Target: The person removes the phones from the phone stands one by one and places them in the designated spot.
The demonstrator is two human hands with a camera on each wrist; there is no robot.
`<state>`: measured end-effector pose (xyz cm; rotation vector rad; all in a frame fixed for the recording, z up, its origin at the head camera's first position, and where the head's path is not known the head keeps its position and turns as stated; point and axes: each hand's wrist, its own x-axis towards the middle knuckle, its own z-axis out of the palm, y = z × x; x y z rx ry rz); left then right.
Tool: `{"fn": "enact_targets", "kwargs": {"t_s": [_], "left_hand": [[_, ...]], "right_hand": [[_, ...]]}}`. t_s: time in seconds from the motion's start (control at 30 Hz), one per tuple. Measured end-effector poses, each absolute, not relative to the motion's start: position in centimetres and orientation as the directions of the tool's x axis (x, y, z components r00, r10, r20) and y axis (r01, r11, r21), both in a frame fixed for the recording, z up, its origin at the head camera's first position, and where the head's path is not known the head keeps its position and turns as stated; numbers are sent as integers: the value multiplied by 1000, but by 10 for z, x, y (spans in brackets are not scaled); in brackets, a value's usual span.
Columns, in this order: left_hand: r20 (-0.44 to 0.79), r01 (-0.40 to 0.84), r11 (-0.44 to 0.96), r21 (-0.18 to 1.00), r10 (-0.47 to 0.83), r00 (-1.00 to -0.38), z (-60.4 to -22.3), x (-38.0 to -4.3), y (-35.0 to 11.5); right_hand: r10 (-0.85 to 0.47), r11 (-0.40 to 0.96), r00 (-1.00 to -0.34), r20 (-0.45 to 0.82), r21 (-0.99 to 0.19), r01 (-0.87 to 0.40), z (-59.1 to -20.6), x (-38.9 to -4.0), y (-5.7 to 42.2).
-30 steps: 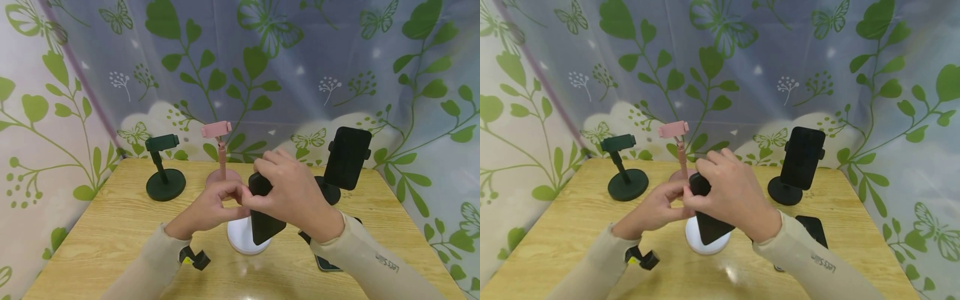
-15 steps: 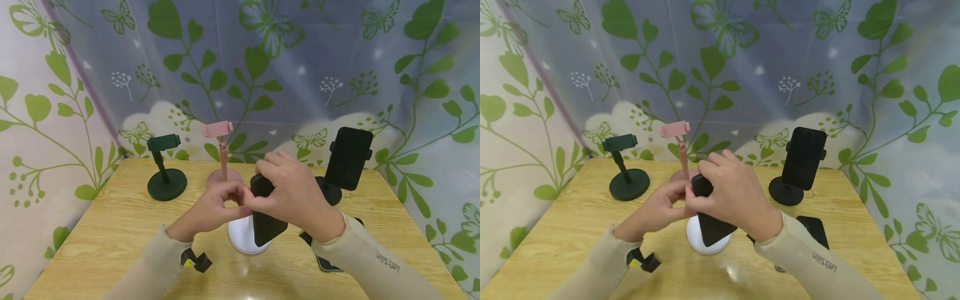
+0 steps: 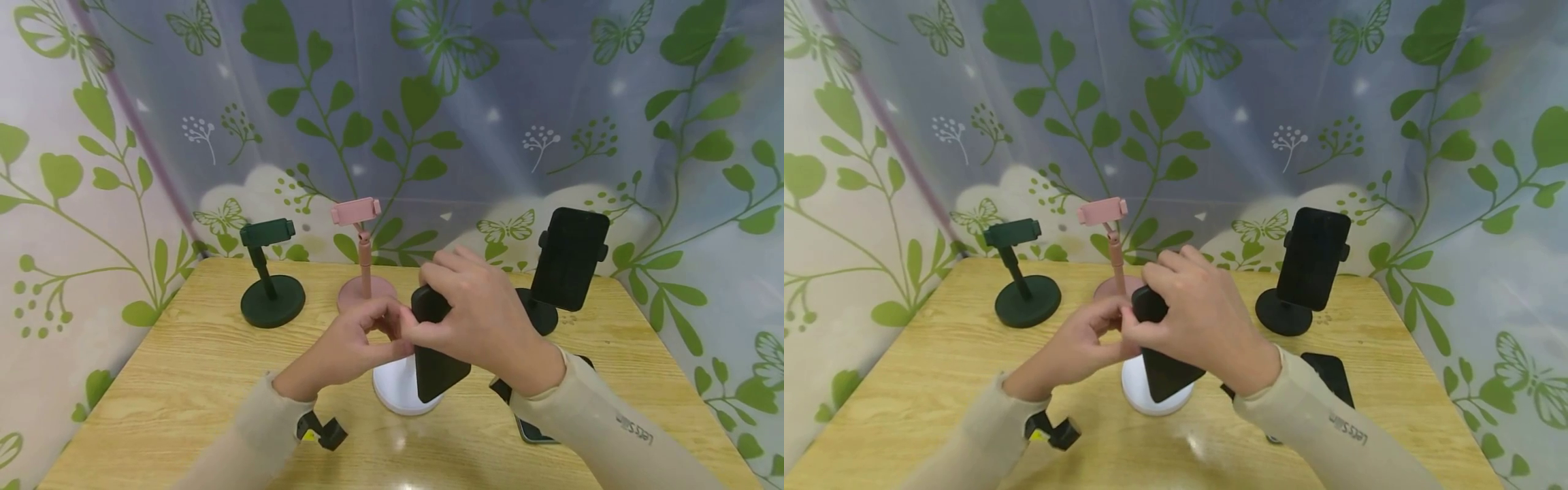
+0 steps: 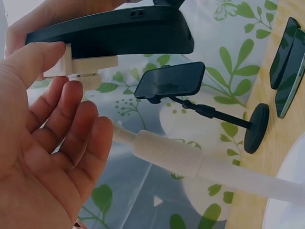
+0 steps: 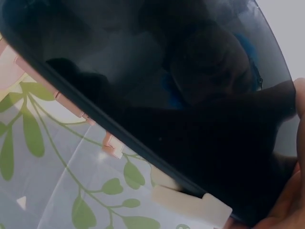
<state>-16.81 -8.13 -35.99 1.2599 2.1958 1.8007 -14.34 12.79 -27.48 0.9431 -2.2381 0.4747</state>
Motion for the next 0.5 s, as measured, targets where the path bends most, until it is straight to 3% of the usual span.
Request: {"fn": "enact_targets", "kwargs": {"t_s": [0.5], "left_hand": [[440, 556, 72, 828, 533, -723, -376, -166, -74]], "right_hand": [[-493, 548, -465, 735, -153, -823, -275, -137, 132]]}}
